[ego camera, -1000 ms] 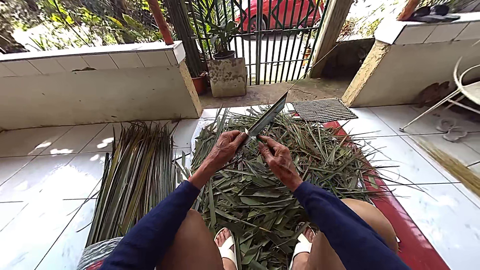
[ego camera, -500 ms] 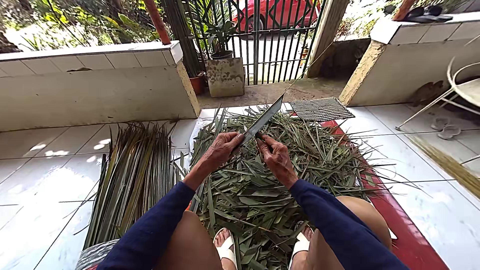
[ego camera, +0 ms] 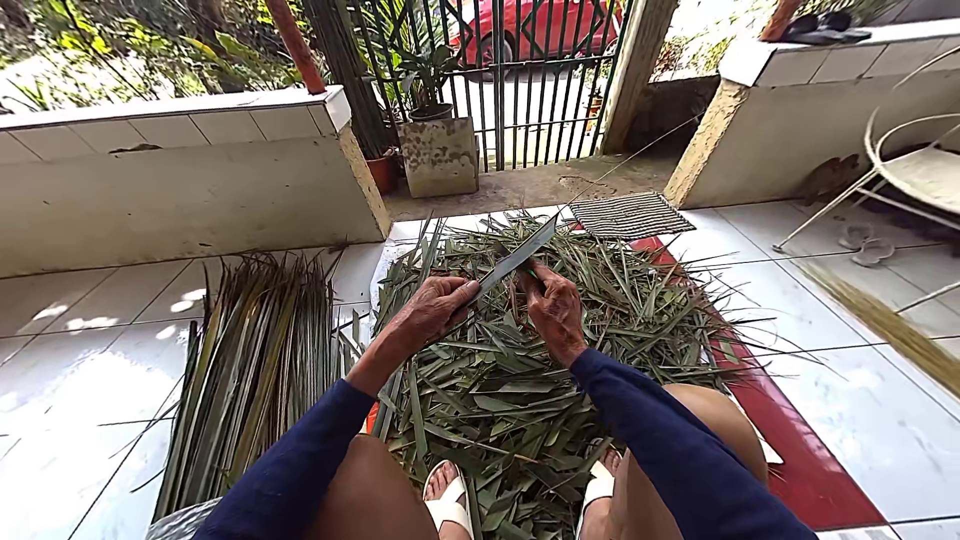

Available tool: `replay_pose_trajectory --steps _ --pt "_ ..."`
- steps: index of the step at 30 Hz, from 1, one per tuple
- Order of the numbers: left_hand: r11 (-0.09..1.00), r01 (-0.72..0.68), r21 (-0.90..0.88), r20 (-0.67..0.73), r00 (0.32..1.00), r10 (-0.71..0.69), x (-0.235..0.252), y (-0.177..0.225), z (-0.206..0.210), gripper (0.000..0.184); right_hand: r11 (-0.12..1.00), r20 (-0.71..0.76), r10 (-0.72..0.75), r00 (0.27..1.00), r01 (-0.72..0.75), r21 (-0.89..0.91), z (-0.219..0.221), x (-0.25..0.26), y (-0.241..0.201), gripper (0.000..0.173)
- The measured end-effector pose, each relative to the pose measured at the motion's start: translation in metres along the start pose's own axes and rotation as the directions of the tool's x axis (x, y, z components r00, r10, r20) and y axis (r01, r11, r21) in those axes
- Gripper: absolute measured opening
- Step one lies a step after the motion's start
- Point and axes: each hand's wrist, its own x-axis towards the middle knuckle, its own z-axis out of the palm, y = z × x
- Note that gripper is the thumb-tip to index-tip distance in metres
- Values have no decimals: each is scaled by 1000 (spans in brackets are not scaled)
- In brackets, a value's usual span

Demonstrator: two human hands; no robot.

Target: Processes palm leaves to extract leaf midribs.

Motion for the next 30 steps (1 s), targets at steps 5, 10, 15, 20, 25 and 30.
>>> replay_pose_trajectory --steps 5,10,15,20,25,30 --pt "1000 5 18 32 999 -6 -6 -5 -7 32 998 -15 18 1000 -17 61 -13 13 6 32" --pt "1000 14 25 55 998 -16 -15 -9 -15 32 996 -28 41 999 -39 79 -24 21 14 39" --pt "998 58 -13 57 997 -57 -18 -11 -21 33 992 -159 116 980 -108 62 -29 46 34 40" --pt "980 115 -162 73 992 -104 -11 -10 -22 37 974 -27 56 998 -49 219 -24 23 17 37" --pt "951 161 -264 198 974 -110 0 -6 -14 41 941 187 -10 982 -54 334 -7 -5 -2 34" --pt "948 160 -274 236 967 -95 9 -4 -4 40 917 245 -21 969 -79 391 -1 -10 -3 34"
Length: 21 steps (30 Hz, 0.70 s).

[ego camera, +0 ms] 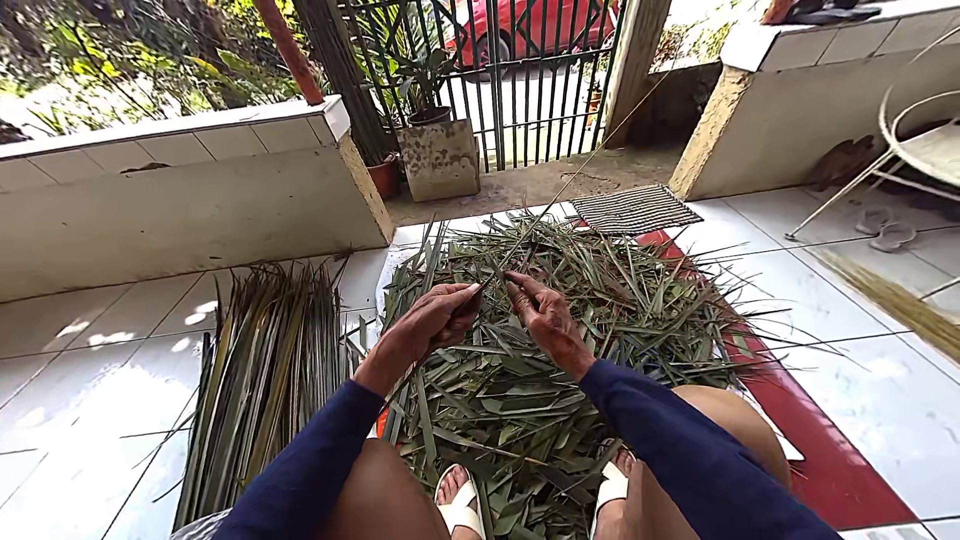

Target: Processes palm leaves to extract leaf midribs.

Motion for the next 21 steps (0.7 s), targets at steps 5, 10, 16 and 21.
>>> replay_pose_trajectory --steps 5,10,16,21 --pt "998 -1 -60 48 999 4 4 -1 3 37 996 -77 12 997 -19 -89 -3 -1 3 34" --pt "979 47 -196 166 986 -14 1 1 1 32 976 -172 -76 982 38 -213 -1 -1 1 35" --pt "961 103 -257 291 956 -24 -4 -2 -9 30 943 -245 -177 953 92 -320 2 3 -1 34" --pt "962 118 -245 339 940 -29 -11 -7 -14 26 959 -290 -159 944 77 -273 -9 13 -3 35"
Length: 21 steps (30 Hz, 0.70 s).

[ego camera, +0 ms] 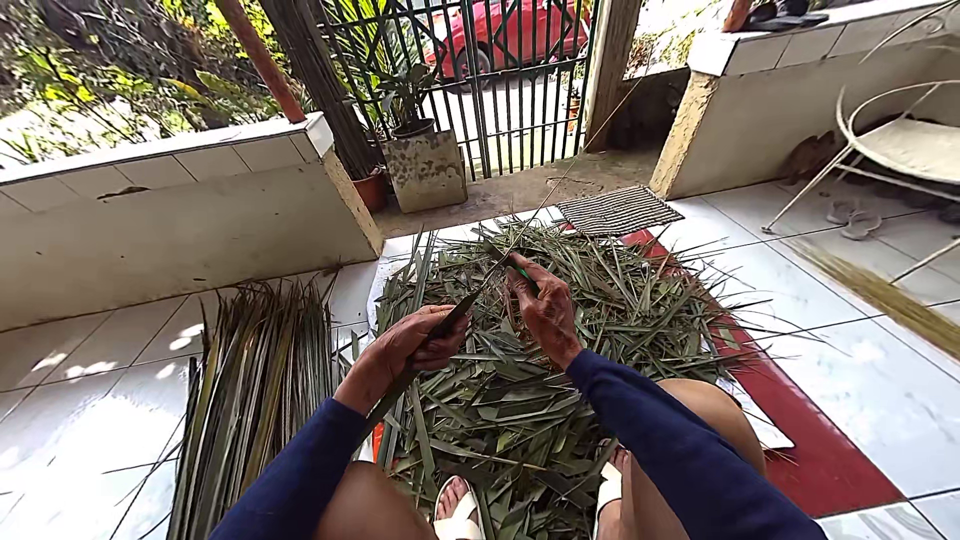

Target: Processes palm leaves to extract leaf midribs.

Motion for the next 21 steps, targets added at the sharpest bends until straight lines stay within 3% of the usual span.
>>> replay_pose_trajectory --steps 10,17,19,21 --pt "999 31 6 -2 1000 -31 -19 -5 -8 25 989 -36 63 997 -58 133 -15 27 10 36" --pt "1000 18 25 -61 998 -16 -29 -6 -13 27 971 -258 194 946 -148 189 -47 67 48 39" --pt "1000 3 0 -58 998 -3 -29 -4 -14 27 971 -230 173 958 -127 201 -46 59 43 38" --pt "1000 -3 -26 -38 999 2 -26 -3 -14 27 966 -105 130 986 -101 239 -35 39 26 37"
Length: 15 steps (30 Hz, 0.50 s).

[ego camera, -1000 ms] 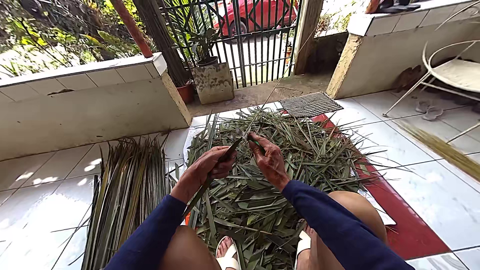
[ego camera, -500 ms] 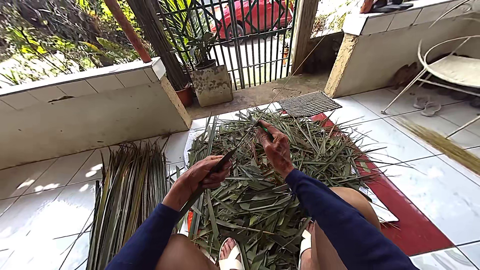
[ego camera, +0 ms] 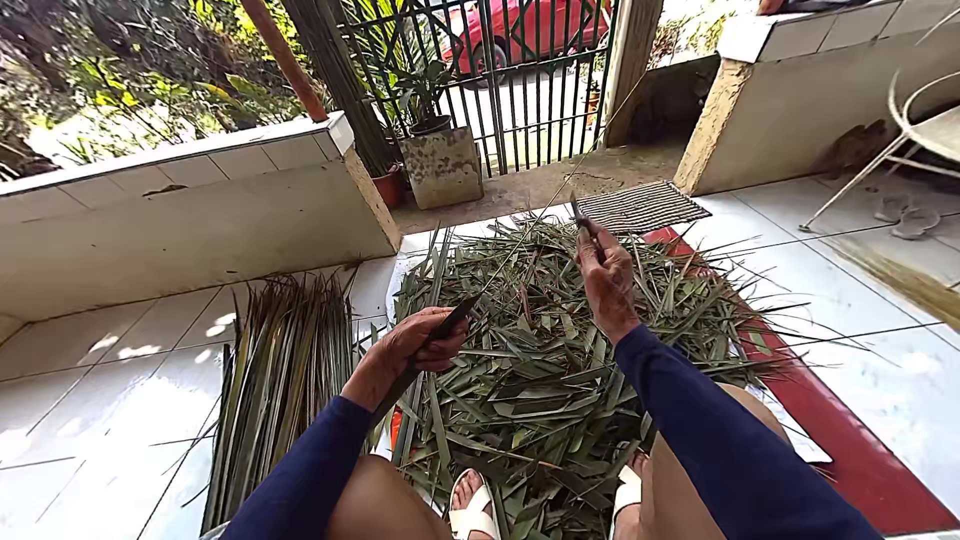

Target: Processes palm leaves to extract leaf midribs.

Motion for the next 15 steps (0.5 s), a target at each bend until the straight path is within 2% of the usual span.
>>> replay_pose_trajectory --steps 3,6,10,15 --pt "999 5 -47 66 998 -2 9 2 -3 30 997 230 -73 970 75 -3 21 -38 -16 34" --pt "993 28 -116 110 994 -15 18 3 -1 29 994 352 -79 933 99 -40 34 -57 -15 34" --pt "980 70 -184 188 982 -35 29 3 4 23 997 373 -62 926 77 -23 35 -61 -9 34" --pt "975 88 -202 243 969 -38 33 4 3 20 987 322 -119 939 147 -63 33 -57 -9 34"
